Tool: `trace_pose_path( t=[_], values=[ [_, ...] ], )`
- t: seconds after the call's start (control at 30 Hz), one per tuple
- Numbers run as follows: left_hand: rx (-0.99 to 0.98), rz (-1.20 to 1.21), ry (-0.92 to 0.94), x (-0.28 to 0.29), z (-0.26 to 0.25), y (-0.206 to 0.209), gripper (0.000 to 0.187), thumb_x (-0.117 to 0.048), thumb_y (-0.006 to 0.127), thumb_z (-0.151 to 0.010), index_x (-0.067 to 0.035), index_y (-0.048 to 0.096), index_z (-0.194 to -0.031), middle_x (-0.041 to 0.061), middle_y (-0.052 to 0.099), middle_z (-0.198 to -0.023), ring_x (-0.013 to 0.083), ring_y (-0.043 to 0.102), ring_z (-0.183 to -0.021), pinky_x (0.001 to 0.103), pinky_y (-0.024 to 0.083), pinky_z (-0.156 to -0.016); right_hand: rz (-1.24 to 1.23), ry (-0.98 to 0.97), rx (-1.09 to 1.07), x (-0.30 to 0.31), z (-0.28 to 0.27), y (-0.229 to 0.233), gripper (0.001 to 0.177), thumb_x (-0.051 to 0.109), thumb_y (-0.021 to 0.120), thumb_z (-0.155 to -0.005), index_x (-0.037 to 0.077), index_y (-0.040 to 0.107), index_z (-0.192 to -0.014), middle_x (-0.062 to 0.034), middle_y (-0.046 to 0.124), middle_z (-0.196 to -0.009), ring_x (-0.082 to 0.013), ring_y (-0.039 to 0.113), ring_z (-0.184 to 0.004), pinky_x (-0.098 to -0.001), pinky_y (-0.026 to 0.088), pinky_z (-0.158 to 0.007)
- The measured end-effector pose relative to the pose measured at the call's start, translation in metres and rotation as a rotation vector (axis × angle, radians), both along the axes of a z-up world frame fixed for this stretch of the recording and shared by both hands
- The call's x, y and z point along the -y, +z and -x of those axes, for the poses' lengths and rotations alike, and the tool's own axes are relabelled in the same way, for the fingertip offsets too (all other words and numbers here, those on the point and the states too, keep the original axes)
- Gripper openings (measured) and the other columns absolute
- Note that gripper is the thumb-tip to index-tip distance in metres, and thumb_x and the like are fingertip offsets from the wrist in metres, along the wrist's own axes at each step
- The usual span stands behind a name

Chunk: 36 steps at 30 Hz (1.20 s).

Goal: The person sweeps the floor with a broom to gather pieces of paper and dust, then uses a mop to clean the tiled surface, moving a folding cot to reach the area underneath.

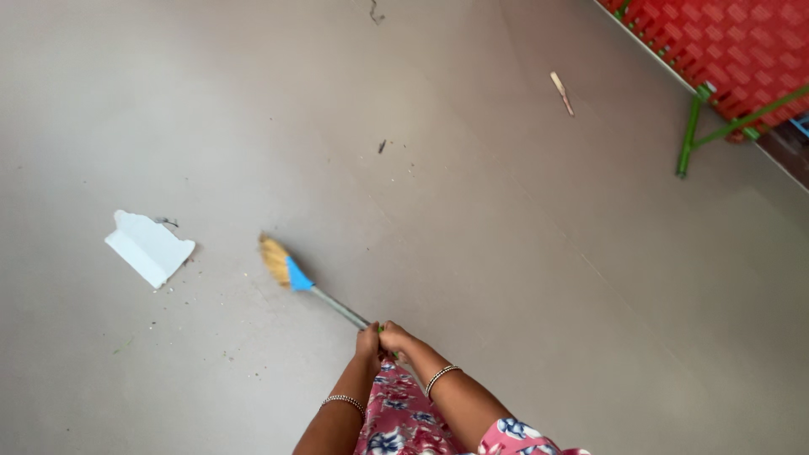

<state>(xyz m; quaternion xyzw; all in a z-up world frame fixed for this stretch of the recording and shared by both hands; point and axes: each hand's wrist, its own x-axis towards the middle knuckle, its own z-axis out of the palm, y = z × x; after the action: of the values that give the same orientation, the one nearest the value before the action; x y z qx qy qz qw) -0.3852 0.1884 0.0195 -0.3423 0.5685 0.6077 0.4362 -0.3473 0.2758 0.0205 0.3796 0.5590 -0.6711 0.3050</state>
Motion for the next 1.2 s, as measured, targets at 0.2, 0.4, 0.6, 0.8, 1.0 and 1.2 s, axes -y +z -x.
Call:
trace_pose_path(
  t=[0.2, 0.4, 0.6, 0.8, 1.0, 1.2],
  values=[
    [-0.019, -0.076, -0.048, -0.020, 0.031, 0.008, 0.037, -0.034, 0.050, -0.099, -0.014, 0.048, -0.130, 0.017, 0.060, -0.113, 0.0282, 0.062, -0.083, 0.042, 0.054, -0.065, -0.114, -0.245, -0.086, -0.015, 0.025, 0.011, 0.038, 0.014, 0.065, -0.088, 0.009, 0.052, -0.124, -0.0196, 0.073, -0.090, -0.0238, 0.068, -0.063, -0.0343, 0.042, -0.046],
    [-0.027, -0.251, -0.312, -0.104, 0.017, 0.023, 0.046, -0.043, 0.049, -0.103, -0.015, 0.050, -0.139, 0.013, 0.063, -0.125, 0.0243, 0.066, -0.096, 0.038, 0.058, -0.084, -0.644, -0.439, -0.098, -0.091, 0.017, 0.023, 0.035, 0.019, 0.071, -0.088, 0.008, 0.056, -0.117, -0.0111, 0.069, -0.095, -0.0215, 0.068, -0.078, -0.0358, 0.055, -0.061],
    [-0.037, -0.397, -0.632, -0.183, 0.027, 0.061, 0.055, -0.045, 0.050, -0.100, -0.018, 0.045, -0.148, 0.003, 0.055, -0.146, 0.0233, 0.063, -0.099, 0.036, 0.053, -0.091, -0.479, -0.755, 0.070, -0.207, 0.030, 0.037, 0.032, 0.009, 0.069, -0.085, 0.003, 0.050, -0.110, -0.0081, 0.060, -0.079, -0.0212, 0.060, -0.068, -0.0360, 0.049, -0.053],
    [-0.087, -0.399, -0.620, -0.238, 0.066, 0.055, 0.059, -0.044, 0.051, -0.098, -0.019, 0.047, -0.152, 0.001, 0.055, -0.153, 0.0217, 0.067, -0.104, 0.035, 0.054, -0.090, -0.305, -0.706, 0.175, -0.318, 0.062, 0.054, 0.040, 0.007, 0.069, -0.084, -0.002, 0.043, -0.112, -0.0077, 0.052, -0.077, -0.0209, 0.051, -0.065, -0.0350, 0.042, -0.047],
    [-0.005, -0.145, -0.374, -0.236, 0.089, -0.010, 0.067, -0.044, 0.057, -0.095, -0.024, 0.040, -0.157, 0.009, 0.055, -0.148, 0.0280, 0.058, -0.108, 0.039, 0.045, -0.083, -0.379, 0.039, 0.343, -0.272, 0.076, 0.008, 0.118, 0.023, 0.072, -0.096, 0.003, -0.029, -0.154, -0.0250, 0.054, -0.126, -0.0269, 0.055, -0.089, -0.0405, 0.048, -0.057],
    [0.023, -0.054, -0.127, -0.217, 0.123, 0.003, 0.079, -0.041, 0.056, -0.095, -0.024, 0.018, -0.162, 0.018, 0.058, -0.140, 0.0267, 0.063, -0.099, 0.043, 0.054, -0.079, -0.071, 0.264, 0.162, -0.235, 0.150, -0.024, 0.092, 0.026, 0.060, -0.102, 0.003, -0.014, -0.153, -0.0219, 0.063, -0.115, -0.0225, 0.068, -0.081, -0.0345, 0.055, -0.059]
  ],
)
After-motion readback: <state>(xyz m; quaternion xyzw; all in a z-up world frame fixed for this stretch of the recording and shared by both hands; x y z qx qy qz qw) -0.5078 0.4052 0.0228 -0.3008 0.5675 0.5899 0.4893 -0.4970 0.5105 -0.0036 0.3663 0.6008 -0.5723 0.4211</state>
